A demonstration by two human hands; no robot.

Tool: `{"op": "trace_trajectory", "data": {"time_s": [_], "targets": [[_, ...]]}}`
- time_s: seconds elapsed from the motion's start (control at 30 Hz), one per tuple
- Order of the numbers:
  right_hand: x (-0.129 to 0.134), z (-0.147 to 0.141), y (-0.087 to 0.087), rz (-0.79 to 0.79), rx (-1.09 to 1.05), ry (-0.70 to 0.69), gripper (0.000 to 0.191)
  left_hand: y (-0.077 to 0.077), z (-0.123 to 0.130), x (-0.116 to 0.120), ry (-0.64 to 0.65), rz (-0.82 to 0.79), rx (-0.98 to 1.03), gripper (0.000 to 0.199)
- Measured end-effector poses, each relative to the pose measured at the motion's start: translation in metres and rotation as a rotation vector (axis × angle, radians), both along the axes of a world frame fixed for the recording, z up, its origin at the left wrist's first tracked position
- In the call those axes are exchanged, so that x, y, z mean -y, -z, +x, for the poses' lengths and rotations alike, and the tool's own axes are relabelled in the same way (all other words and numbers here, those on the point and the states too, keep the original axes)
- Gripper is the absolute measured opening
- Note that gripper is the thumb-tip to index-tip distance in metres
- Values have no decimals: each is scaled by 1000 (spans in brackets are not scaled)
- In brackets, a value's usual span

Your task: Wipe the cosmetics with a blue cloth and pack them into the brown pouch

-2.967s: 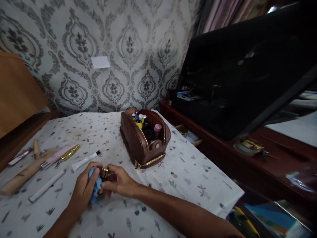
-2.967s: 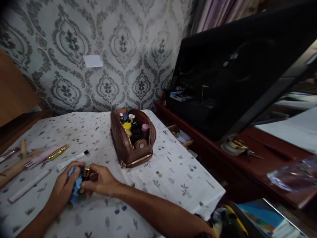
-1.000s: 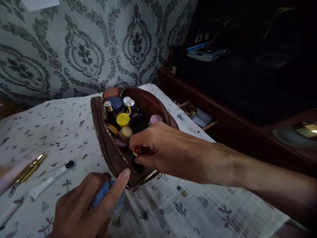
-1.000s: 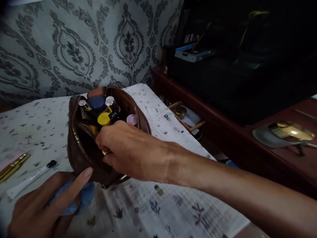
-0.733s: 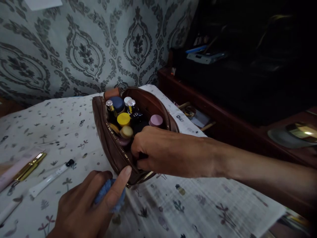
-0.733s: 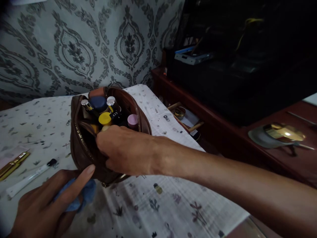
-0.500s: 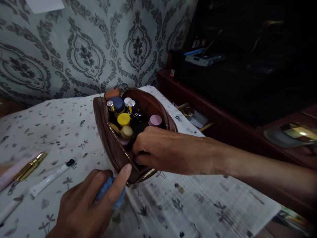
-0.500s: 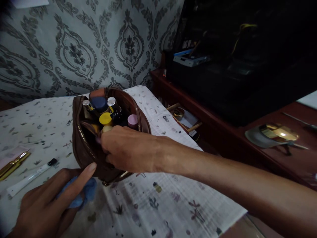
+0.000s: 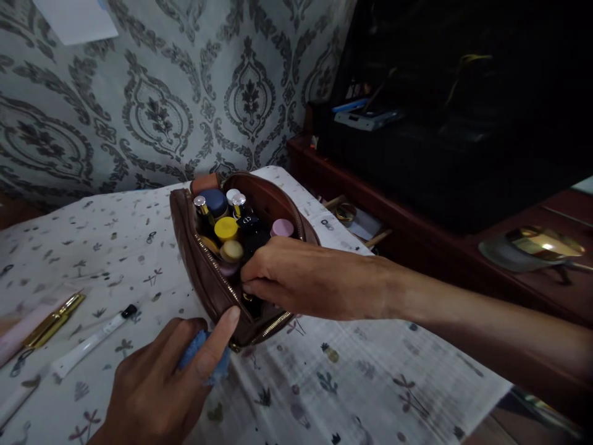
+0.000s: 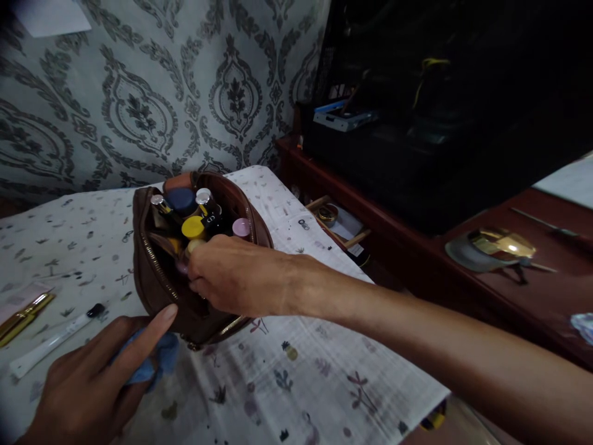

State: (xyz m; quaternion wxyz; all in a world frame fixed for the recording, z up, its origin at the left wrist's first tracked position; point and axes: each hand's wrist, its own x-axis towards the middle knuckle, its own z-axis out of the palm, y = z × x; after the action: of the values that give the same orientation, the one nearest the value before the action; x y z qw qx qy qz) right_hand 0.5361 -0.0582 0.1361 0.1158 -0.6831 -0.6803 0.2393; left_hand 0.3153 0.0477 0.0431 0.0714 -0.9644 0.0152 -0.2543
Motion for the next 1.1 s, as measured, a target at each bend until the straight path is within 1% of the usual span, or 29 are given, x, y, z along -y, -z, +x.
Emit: {"op": "trace_trajectory", "data": {"time_s": [0.13, 0.23, 0.43, 0.53, 0.67, 0.73, 0.8, 0.93, 1.0, 1.1], "targets": [[-2, 3, -1, -73, -106, -64, 29, 0, 0, 0, -12, 1, -4, 65], [-3, 4, -1, -114, -127, -64, 33, 0, -1, 0, -14, -5, -18, 67], [-2, 4, 4, -69, -124, -85, 32, -1, -1, -1, -7, 8, -24, 71], [-3, 3, 4, -64, -81, -109, 28, -1, -1, -2, -6, 4, -26, 72], [-9, 1, -2, -85, 66, -114, 7, 0, 0, -2, 1, 9, -32, 72], [-16, -1, -4, -113, 132, -116, 3, 0, 0, -2, -4, 28, -32, 73], [-22, -4, -6, -121, 179, -111, 4, -1, -1, -2, -9, 44, -31, 75], [-32, -10, -5, -122, 222, -95, 17, -1, -2, -2, -10, 52, -42, 75], [-33, -11, -5, -144, 225, -95, 19, -1, -3, -3, -18, 49, -48, 77], [-30, -11, -7, -131, 246, -131, 17, -2, -2, -2, -28, 48, -55, 78]]}}
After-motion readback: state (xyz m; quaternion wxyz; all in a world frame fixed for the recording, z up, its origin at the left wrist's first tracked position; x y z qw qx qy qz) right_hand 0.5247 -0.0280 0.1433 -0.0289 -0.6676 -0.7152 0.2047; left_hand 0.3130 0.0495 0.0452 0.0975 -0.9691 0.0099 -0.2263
